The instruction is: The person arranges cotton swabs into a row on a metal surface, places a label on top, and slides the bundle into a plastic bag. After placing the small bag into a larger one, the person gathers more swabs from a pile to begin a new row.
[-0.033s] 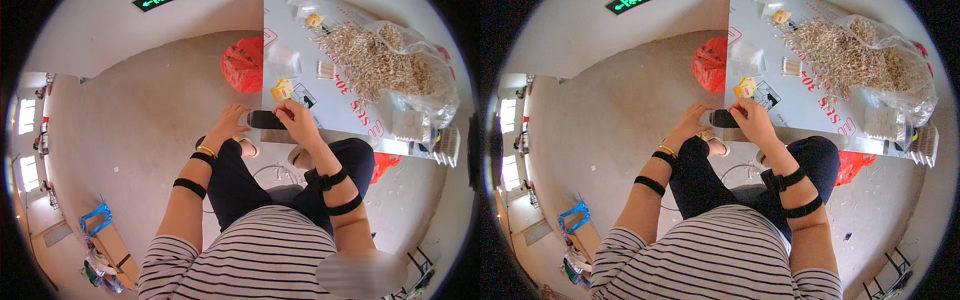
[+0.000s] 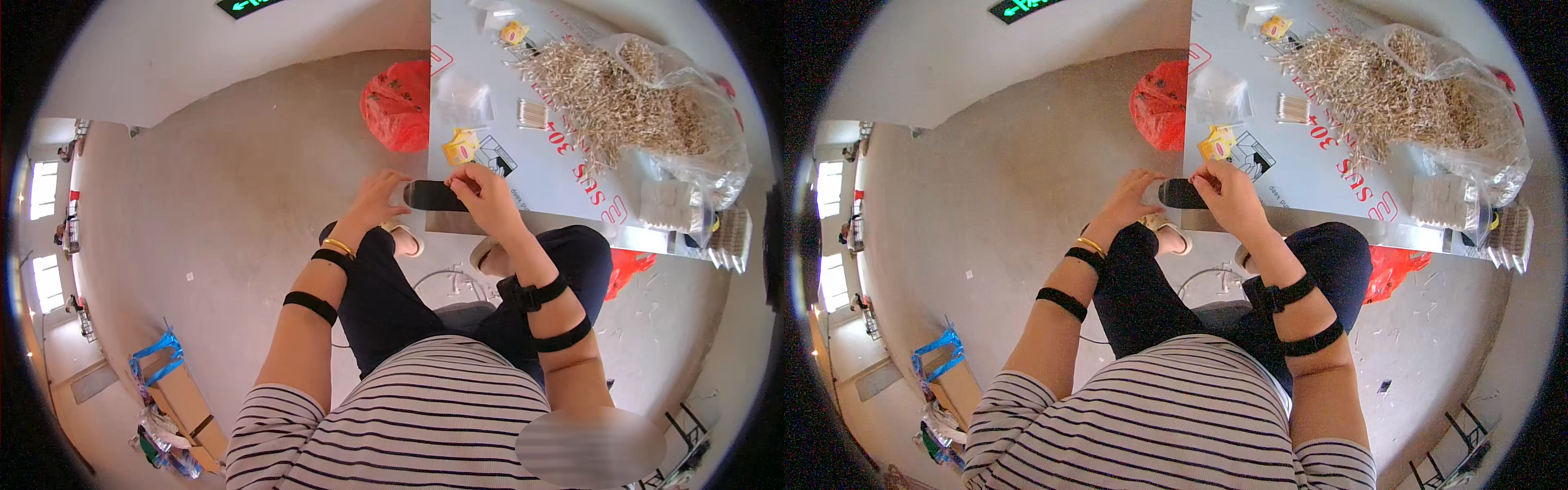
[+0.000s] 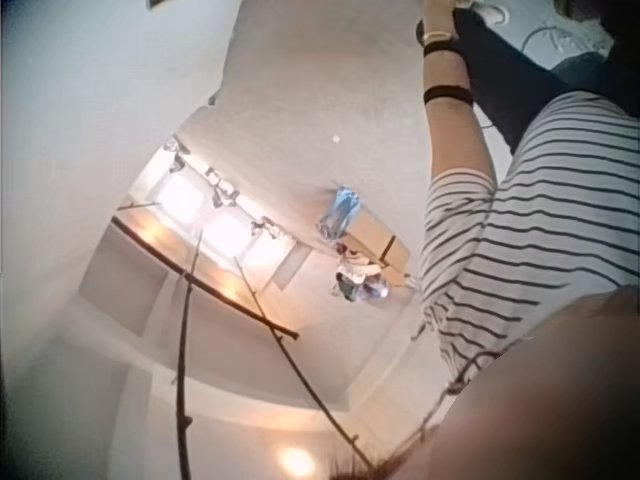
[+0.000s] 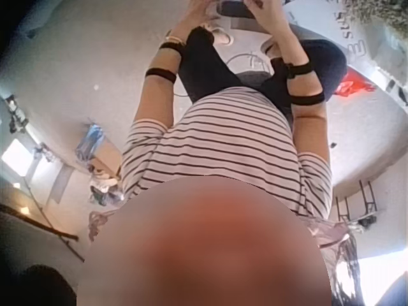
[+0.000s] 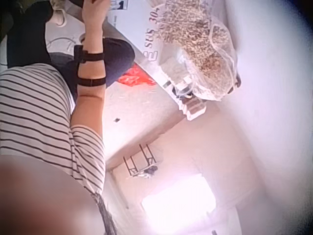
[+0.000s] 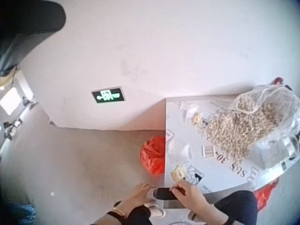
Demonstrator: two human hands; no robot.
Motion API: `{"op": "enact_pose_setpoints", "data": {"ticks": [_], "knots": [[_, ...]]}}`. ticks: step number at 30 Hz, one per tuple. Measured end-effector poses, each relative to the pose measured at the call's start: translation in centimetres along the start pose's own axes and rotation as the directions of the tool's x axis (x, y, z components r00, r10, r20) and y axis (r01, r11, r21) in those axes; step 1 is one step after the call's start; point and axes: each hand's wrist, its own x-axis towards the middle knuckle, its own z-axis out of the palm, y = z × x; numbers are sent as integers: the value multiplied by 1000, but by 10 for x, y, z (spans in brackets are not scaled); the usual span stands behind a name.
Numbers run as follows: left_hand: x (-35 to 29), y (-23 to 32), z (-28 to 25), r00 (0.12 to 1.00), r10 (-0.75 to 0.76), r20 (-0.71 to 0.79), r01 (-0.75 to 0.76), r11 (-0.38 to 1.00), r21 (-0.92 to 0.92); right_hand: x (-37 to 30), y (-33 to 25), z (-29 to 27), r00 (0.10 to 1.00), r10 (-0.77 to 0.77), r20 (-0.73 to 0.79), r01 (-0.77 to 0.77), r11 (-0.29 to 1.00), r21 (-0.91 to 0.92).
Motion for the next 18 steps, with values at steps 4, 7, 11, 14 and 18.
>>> {"op": "enact_pose_setpoints", "data": {"ticks": [4, 7, 11, 14, 18], "knots": [[3, 3, 7, 999, 35, -24, -37, 997, -63, -1, -3, 0, 1000, 1, 5, -1, 1000, -7], [8, 11, 12, 999, 30, -20, -31, 999, -32, -1, -3, 0, 1000, 8, 10, -8, 999, -33], [15, 25, 22, 999, 25, -37, -24, 999, 35, -1, -4, -3, 1000, -7, -19, 7, 999, -39], [17, 32, 27, 996, 44, -78, -36, 995, 96, 2, -3, -13, 994, -19, -110, 4, 991, -135], [19, 50, 28, 984, 63, -167, -36, 986, 162, 4, 13, -34, 951, -75, -299, 25, 986, -167]]}}
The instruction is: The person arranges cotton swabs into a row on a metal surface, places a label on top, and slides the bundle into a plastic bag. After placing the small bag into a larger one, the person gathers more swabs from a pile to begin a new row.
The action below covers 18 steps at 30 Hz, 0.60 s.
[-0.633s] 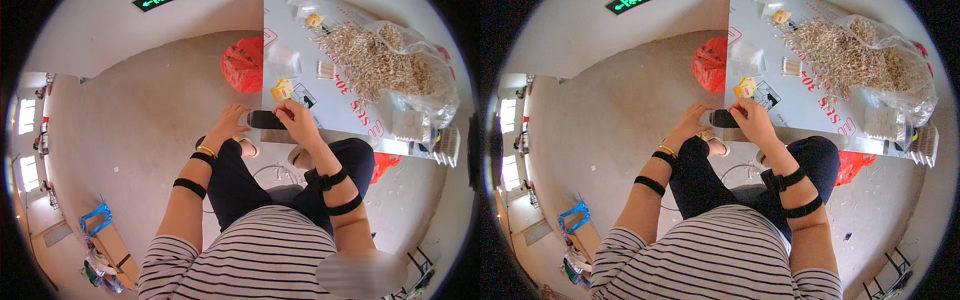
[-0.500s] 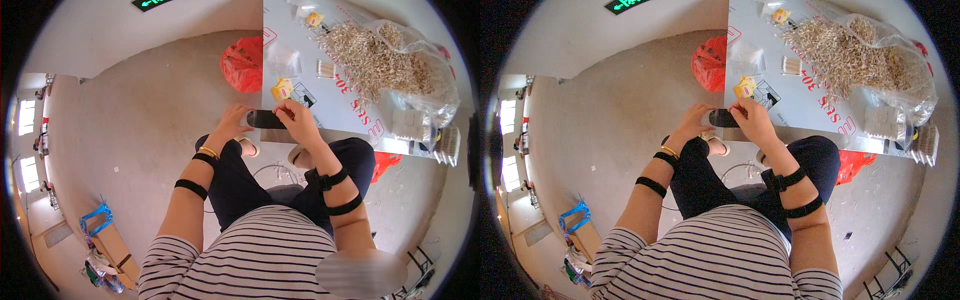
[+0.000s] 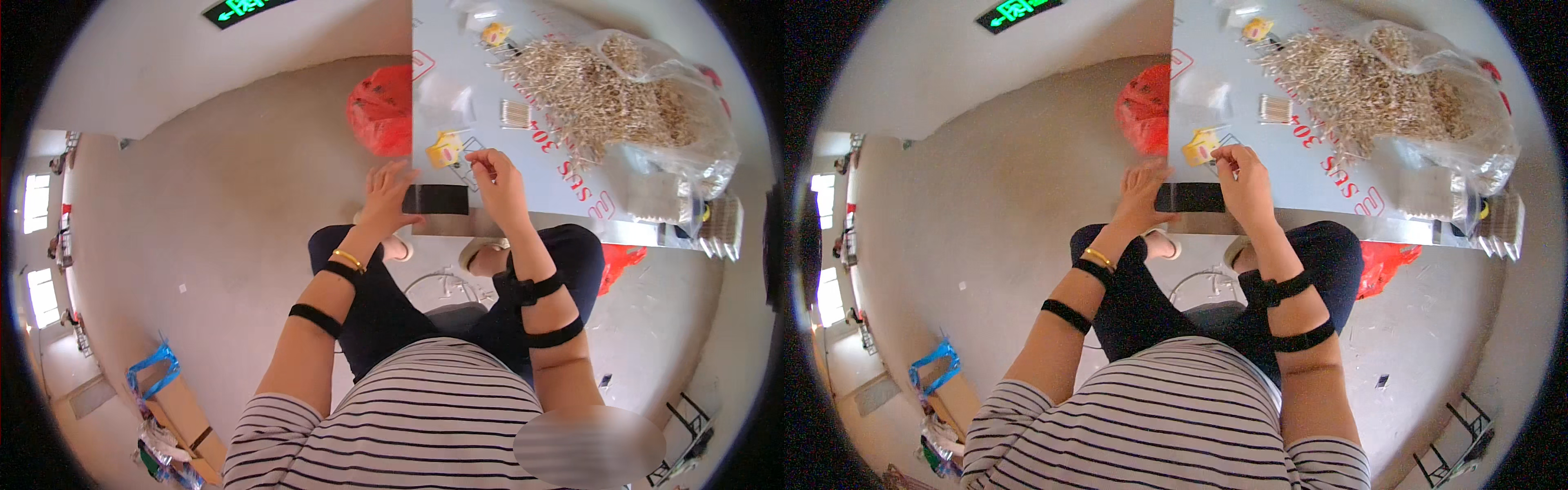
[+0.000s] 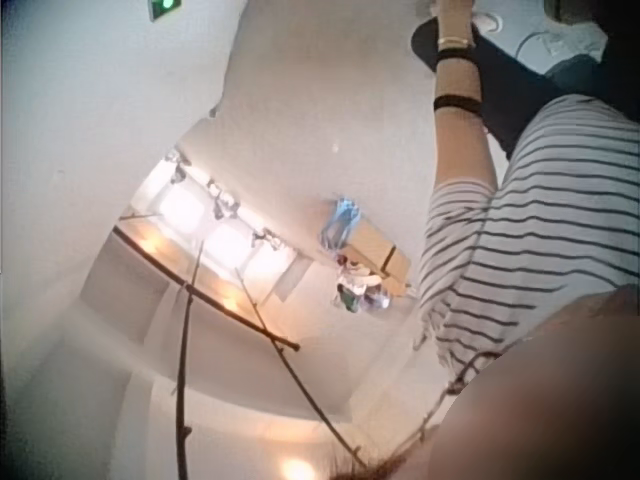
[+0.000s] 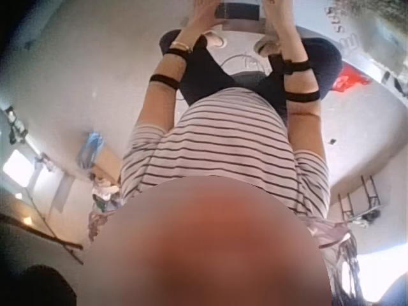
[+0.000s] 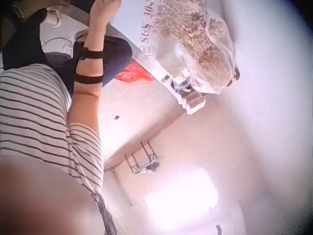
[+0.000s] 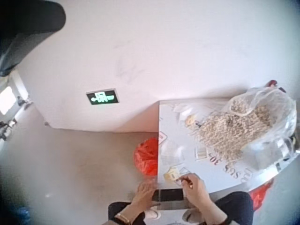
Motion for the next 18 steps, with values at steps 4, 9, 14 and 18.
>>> {"op": "enact_pose_setpoints", "data": {"ticks": [4, 9, 14, 18], "knots": [[13, 34, -6, 999, -27, -44, 26, 1000, -8, -6, 18, -15, 999, 48, -5, -48, 994, -95], [42, 69, 23, 995, 32, -95, -49, 982, -180, -26, 54, -28, 992, 35, 121, 3, 954, -298], [79, 94, 61, 992, 112, -59, -123, 958, -258, -31, 93, -42, 988, 104, 117, -53, 924, -378], [104, 101, 82, 1000, 11, 11, -8, 970, -244, -22, 118, -52, 984, 158, 85, -122, 935, -333]]}}
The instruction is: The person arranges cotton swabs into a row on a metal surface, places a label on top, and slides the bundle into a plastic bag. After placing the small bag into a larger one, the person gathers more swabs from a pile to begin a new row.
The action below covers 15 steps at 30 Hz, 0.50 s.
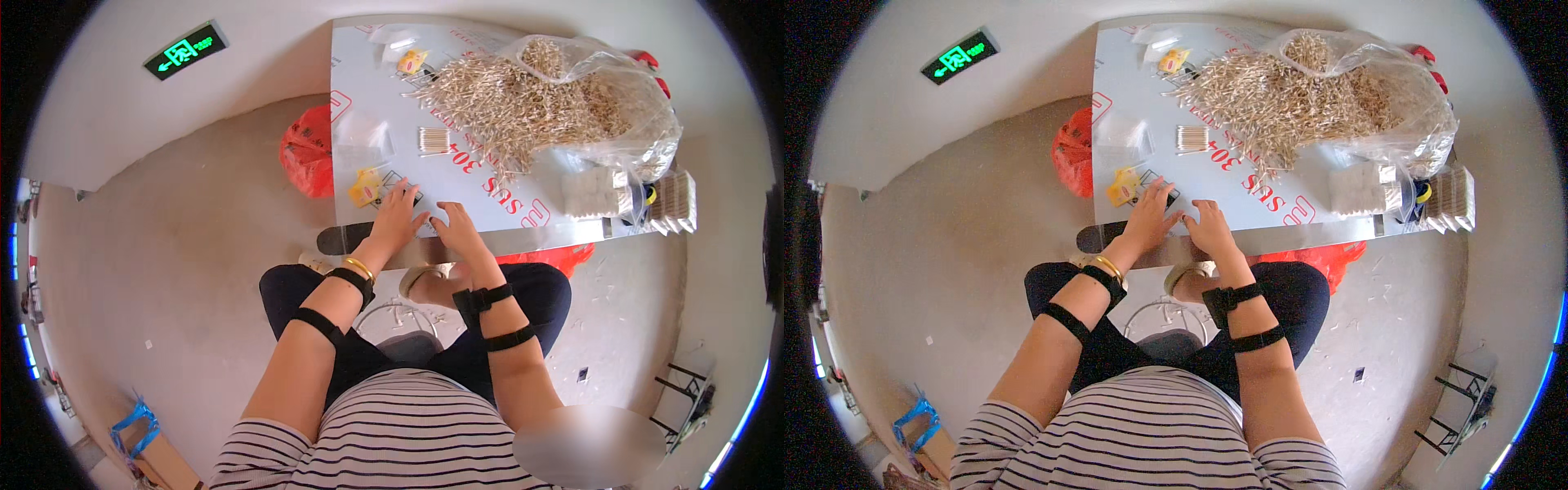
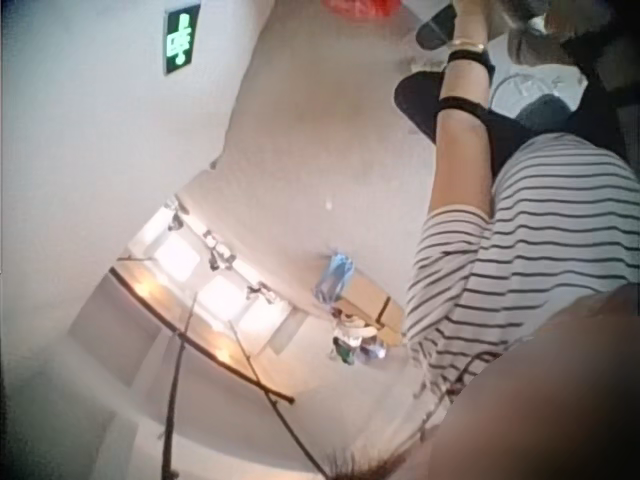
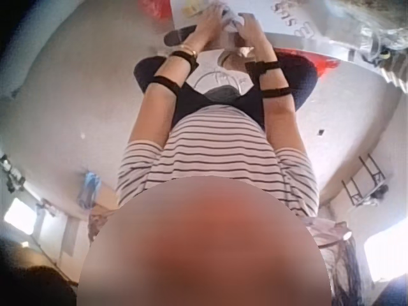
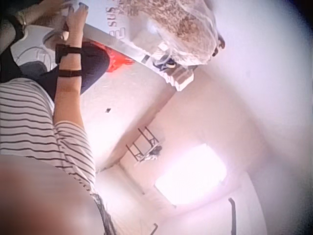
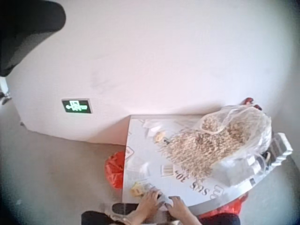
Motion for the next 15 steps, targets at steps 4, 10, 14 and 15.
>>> {"op": "enact_pose_setpoints", "data": {"ticks": [4, 10, 14, 15], "knots": [[33, -5, 25, 1000, 20, 5, -20, 995, 99, 26, 37, -4, 992, -54, -111, 54, 999, -3], [69, -8, 37, 988, -49, -144, 56, 997, 45, 80, 35, -14, 982, -114, -148, 92, 984, -151], [79, -14, 46, 976, 2, -219, 42, 980, 195, 102, 23, -15, 967, -204, -153, 135, 918, -373], [80, -13, 47, 976, -7, -220, 54, 976, 210, 105, 23, -15, 968, -201, -152, 127, 911, -393]]}}
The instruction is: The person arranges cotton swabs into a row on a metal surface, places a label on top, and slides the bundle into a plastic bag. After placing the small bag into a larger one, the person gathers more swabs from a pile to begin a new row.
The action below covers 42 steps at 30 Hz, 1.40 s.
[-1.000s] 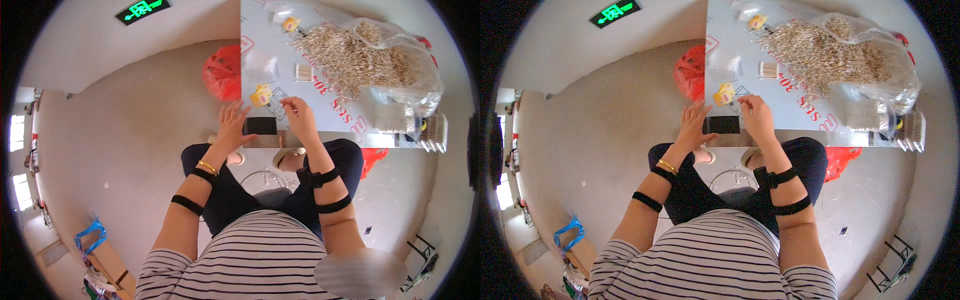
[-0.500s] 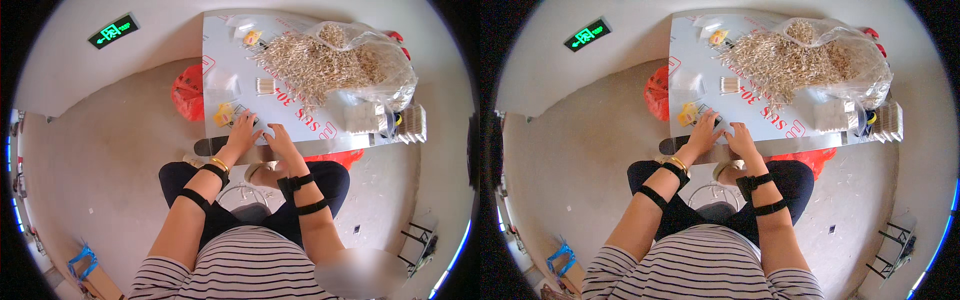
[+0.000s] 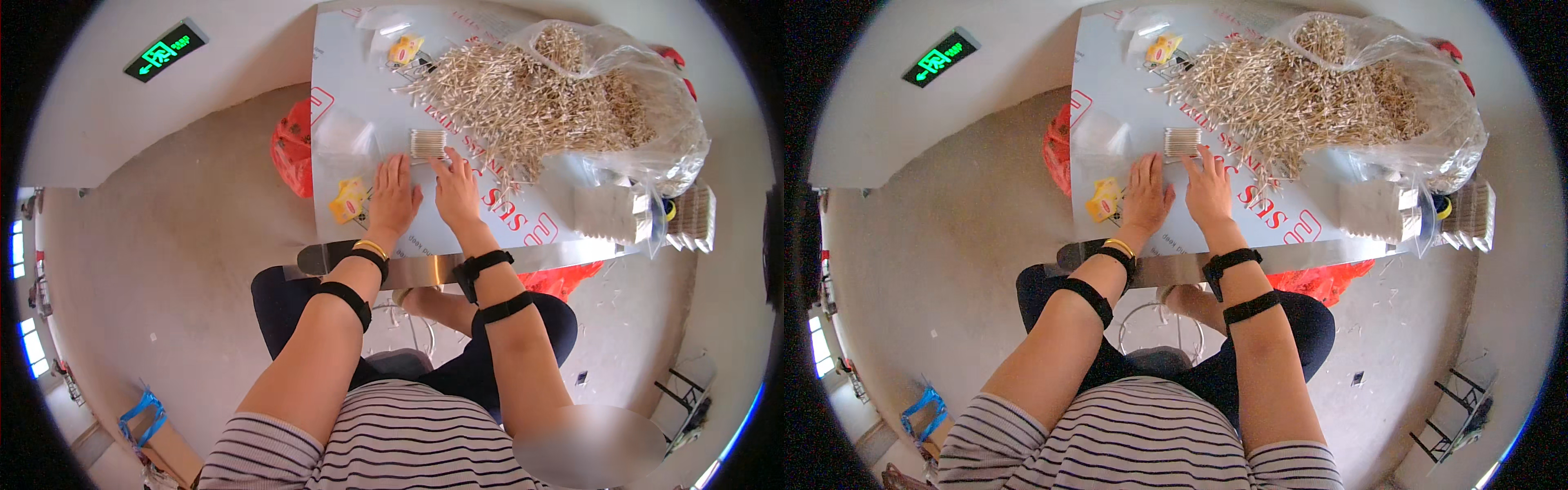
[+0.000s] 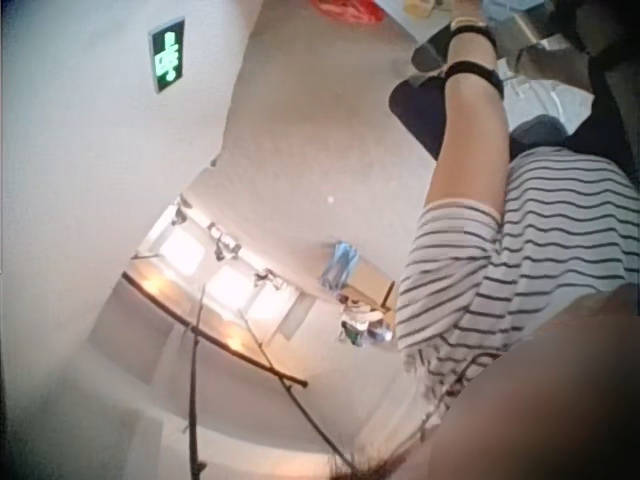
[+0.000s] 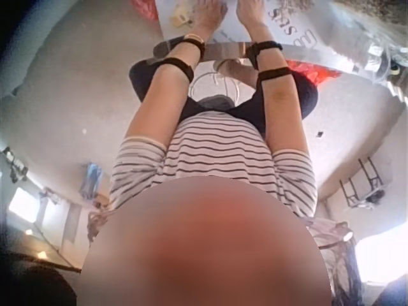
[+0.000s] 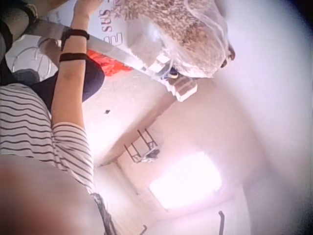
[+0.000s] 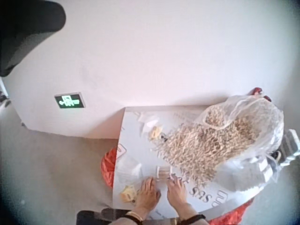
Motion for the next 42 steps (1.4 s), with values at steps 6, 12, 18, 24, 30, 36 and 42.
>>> {"op": "enact_pose_setpoints", "data": {"ticks": [6, 12, 18, 24, 30, 36, 42], "knots": [[4, 4, -2, 999, -34, 31, 33, 999, 38, 5, 2, 6, 999, 42, -4, -42, 998, -36], [3, 3, -1, 998, -45, 44, 43, 998, 48, 7, 4, 8, 999, 22, -47, -22, 1000, -9], [4, 4, -1, 998, -52, 38, 50, 998, 46, 15, 2, 8, 998, 29, -59, -30, 999, -26], [4, 3, -1, 998, -42, 37, 41, 998, 40, 18, 4, 10, 998, 23, -61, -24, 1000, -20], [4, 2, 0, 999, -47, 21, 46, 998, 45, 28, 6, 11, 997, 13, -76, -11, 999, 35], [5, 2, -1, 998, -59, 36, 59, 998, 5, 37, 7, 14, 996, 10, -83, -8, 1000, 23], [4, 1, 1, 999, -47, 20, 47, 999, 4, 42, 5, 12, 996, 6, -84, -6, 1000, 3]]}}
